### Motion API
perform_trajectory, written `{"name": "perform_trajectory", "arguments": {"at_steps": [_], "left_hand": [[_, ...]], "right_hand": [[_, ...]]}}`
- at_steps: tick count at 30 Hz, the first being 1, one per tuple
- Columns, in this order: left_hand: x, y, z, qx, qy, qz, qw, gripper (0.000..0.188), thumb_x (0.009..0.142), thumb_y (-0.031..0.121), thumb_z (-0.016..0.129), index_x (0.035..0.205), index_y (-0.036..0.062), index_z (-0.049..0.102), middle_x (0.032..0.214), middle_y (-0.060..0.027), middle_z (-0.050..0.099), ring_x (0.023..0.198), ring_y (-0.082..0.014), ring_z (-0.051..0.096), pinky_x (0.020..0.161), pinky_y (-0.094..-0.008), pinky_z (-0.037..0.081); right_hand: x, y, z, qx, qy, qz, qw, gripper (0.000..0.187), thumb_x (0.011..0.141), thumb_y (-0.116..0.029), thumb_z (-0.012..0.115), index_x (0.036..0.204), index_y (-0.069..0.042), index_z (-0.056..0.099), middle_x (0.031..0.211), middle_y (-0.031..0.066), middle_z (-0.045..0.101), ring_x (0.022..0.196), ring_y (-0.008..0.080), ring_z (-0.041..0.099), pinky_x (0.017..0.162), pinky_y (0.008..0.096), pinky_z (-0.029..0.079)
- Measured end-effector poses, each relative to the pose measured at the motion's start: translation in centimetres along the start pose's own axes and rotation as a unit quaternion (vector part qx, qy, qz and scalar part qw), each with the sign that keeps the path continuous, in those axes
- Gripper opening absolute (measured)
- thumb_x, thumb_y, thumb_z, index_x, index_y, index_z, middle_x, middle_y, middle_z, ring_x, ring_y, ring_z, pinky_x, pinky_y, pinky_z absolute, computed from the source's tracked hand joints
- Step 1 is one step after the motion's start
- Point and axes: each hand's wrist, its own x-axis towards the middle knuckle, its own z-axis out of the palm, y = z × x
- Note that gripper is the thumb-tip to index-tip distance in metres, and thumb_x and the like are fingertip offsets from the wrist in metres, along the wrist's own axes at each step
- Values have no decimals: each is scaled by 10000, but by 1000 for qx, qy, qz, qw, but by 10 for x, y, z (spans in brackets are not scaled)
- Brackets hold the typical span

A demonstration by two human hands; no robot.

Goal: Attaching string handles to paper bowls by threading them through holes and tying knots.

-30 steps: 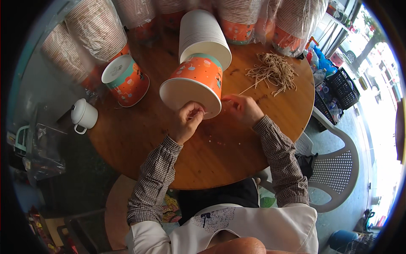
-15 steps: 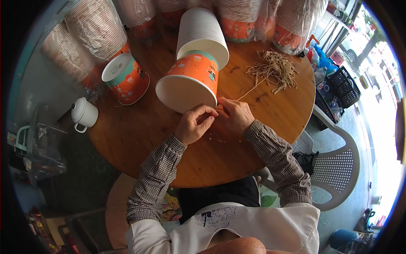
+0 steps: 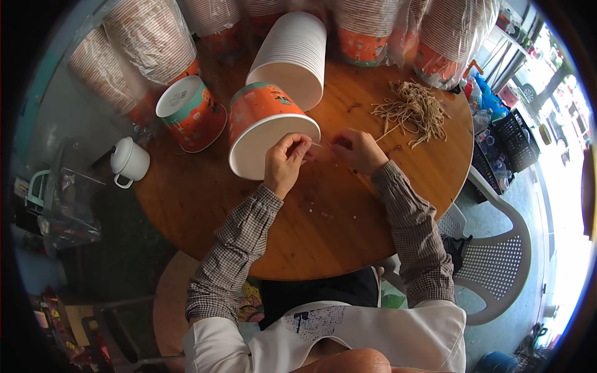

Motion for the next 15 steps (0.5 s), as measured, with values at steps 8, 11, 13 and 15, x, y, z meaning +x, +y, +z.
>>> {"name": "perform_trajectory", "arguments": {"at_steps": [8, 11, 13, 15], "left_hand": [[-11, 7, -1, -5, 16, 86, 996, 142, 981, 154, 546, 968, 14, 564, 795, -28, 605, 741, -119, 641, 649, -244, 516], [-15, 9, 0, 34, -35, 136, 990, 122, 971, 129, 560, 963, 7, 567, 800, -38, 615, 763, -124, 647, 656, -244, 503], [-17, 12, 3, 58, -75, 175, 980, 82, 951, 80, 576, 953, -2, 575, 814, -56, 635, 766, -131, 656, 652, -253, 511], [-17, 13, 12, 98, -87, 196, 972, 60, 928, 54, 595, 946, -2, 584, 841, -80, 656, 763, -152, 668, 639, -271, 522]], "right_hand": [[-21, -27, -16, -20, 1, 34, 999, 167, 826, -136, 645, 913, 5, 624, 788, 166, 668, 724, 316, 661, 655, 377, 514], [-25, -30, -17, 98, 1, 47, 994, 135, 826, -120, 648, 901, -10, 628, 779, 162, 665, 709, 325, 655, 632, 388, 508], [-24, -29, -13, 33, -44, -22, 998, 116, 821, -115, 653, 890, -24, 635, 770, 151, 664, 705, 320, 655, 627, 379, 513], [-25, -26, -11, -26, -22, -52, 998, 104, 816, -112, 658, 883, -33, 644, 761, 138, 666, 701, 306, 661, 634, 369, 519]]}}
